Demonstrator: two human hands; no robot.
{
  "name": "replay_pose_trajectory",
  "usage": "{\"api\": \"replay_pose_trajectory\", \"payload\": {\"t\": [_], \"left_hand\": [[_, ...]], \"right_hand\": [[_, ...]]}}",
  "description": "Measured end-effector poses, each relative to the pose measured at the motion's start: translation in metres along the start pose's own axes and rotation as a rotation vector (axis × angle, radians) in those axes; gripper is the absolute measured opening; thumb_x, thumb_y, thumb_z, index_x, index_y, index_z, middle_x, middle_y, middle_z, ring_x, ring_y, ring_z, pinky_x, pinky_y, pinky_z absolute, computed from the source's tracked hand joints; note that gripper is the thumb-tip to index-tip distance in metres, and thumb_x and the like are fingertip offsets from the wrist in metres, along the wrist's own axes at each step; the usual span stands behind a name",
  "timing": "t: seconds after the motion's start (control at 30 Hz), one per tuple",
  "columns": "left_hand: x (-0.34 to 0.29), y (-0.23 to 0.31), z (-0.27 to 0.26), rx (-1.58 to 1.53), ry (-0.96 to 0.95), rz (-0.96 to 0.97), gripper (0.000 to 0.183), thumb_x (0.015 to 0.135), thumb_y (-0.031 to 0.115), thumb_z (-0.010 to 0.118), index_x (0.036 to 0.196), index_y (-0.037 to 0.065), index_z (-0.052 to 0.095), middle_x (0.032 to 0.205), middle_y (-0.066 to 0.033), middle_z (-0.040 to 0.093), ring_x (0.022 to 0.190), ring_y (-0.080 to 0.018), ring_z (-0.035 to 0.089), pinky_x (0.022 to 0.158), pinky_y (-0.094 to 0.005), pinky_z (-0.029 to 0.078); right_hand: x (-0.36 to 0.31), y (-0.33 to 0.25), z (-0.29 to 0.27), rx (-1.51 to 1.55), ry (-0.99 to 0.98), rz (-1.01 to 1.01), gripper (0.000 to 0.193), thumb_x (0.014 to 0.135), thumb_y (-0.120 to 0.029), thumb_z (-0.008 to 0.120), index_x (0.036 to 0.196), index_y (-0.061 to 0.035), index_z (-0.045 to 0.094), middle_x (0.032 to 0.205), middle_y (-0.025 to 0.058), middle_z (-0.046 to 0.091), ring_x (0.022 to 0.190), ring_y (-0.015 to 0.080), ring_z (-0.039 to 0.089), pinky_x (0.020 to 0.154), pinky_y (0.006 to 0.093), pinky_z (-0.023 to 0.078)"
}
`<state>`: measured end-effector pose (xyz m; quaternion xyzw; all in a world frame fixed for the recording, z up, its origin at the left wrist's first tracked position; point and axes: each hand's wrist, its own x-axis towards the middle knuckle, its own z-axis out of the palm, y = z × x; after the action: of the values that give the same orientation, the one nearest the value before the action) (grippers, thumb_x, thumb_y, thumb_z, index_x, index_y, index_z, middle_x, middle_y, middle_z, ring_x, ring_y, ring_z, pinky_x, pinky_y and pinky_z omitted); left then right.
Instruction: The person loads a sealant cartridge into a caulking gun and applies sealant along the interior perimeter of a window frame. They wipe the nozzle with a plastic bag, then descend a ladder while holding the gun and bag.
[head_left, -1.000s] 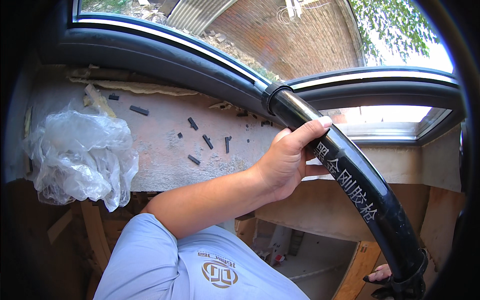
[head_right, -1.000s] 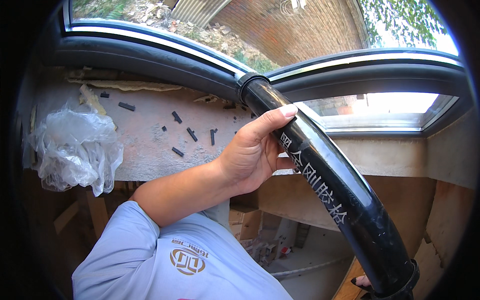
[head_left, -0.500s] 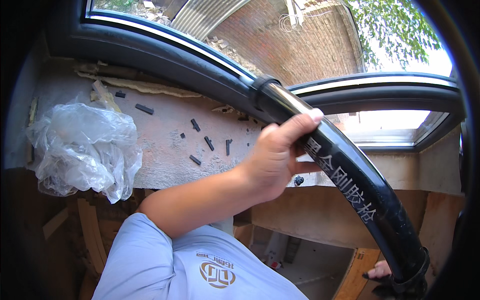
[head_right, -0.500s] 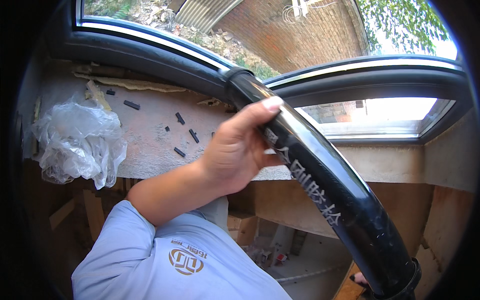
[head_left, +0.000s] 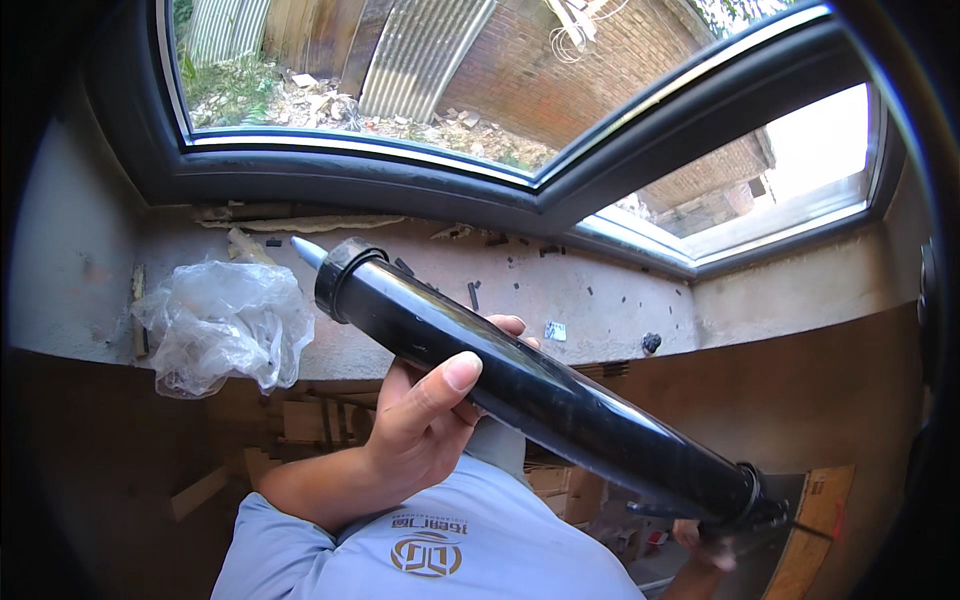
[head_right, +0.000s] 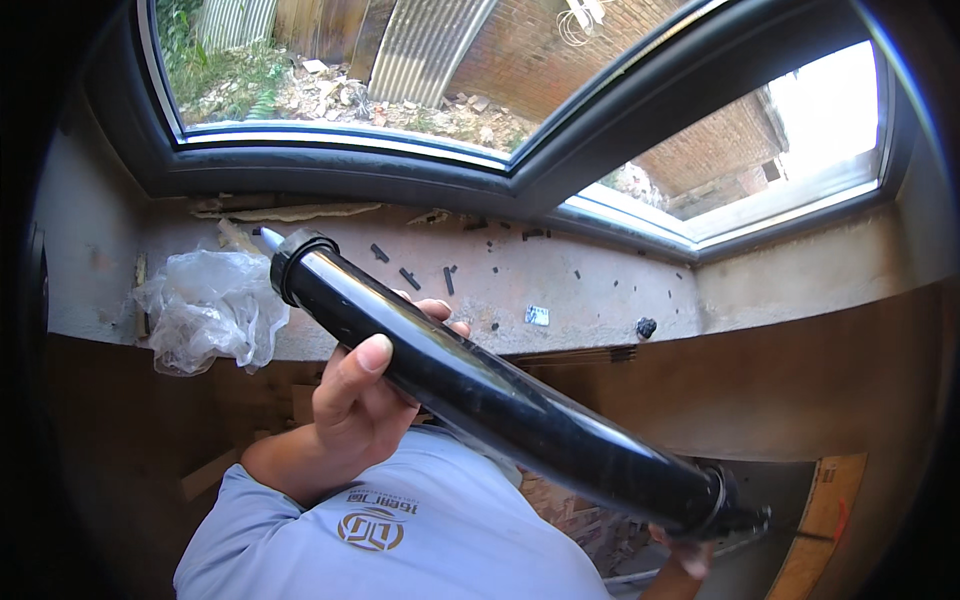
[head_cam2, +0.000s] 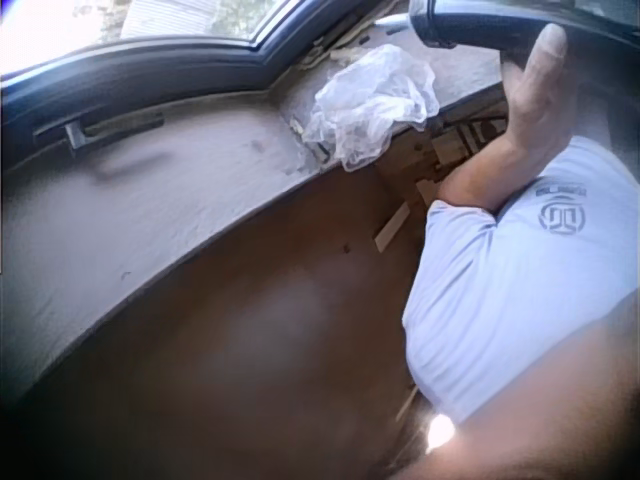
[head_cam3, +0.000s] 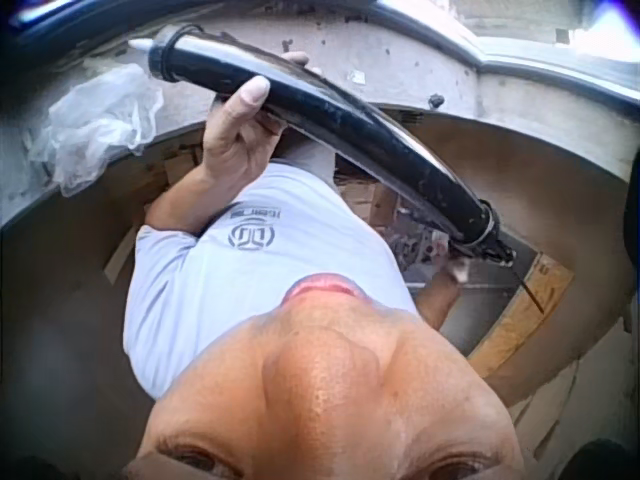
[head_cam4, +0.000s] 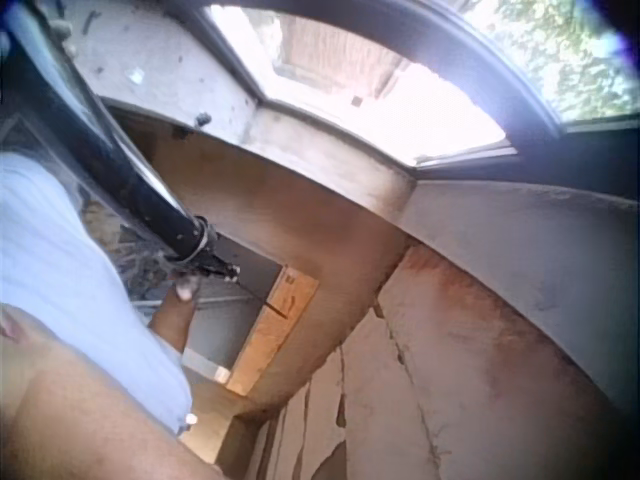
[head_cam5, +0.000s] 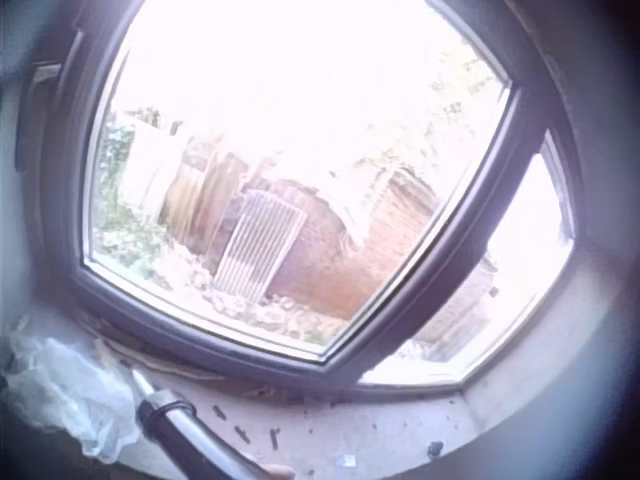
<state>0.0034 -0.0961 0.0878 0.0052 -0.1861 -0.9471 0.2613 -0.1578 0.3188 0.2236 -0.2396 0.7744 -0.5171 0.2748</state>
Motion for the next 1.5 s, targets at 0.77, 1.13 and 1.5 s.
{"api": "replay_pose_trajectory", "payload": {"t": [0.77, 1.13, 1.5], "left_hand": [[-0.060, -0.042, -0.026, 0.153, 0.189, -0.038, 0.063, 0.096, 0.032, 0.074, 0.143, -0.002, 0.050, 0.126, -0.0138, 0.063, 0.123, -0.0213, 0.061, 0.105, -0.0351, 0.051], [-0.137, 0.006, -0.094, 1.070, 0.775, 0.392, 0.012, 0.101, 0.016, 0.069, 0.105, 0.004, 0.068, 0.090, -0.0049, 0.067, 0.071, -0.0120, 0.062, 0.069, -0.0305, 0.056], [-0.111, 0.064, -0.158, 1.780, 1.139, 0.792, 0.058, 0.080, 0.027, 0.089, 0.127, 0.001, 0.067, 0.108, -0.0088, 0.059, 0.105, -0.0286, 0.057, 0.096, -0.0419, 0.047]], "right_hand": [[0.007, 0.168, 0.020, 0.416, -0.204, 0.010, 0.070, 0.093, -0.050, 0.076, 0.135, 0.0022, 0.054, 0.051, -0.0040, 0.040, 0.040, 0.0081, 0.040, 0.040, 0.0254, 0.036], [0.019, 0.154, 0.028, 0.376, -0.305, 0.033, 0.047, 0.089, -0.050, 0.079, 0.096, -0.0064, 0.064, 0.052, -0.0025, 0.042, 0.042, 0.0104, 0.041, 0.041, 0.0268, 0.033], [0.027, 0.098, 0.046, 0.266, -0.284, -0.003, 0.032, 0.095, -0.032, 0.075, 0.098, -0.0033, 0.060, 0.054, -0.0003, 0.043, 0.042, 0.0109, 0.041, 0.039, 0.0253, 0.034]]}}
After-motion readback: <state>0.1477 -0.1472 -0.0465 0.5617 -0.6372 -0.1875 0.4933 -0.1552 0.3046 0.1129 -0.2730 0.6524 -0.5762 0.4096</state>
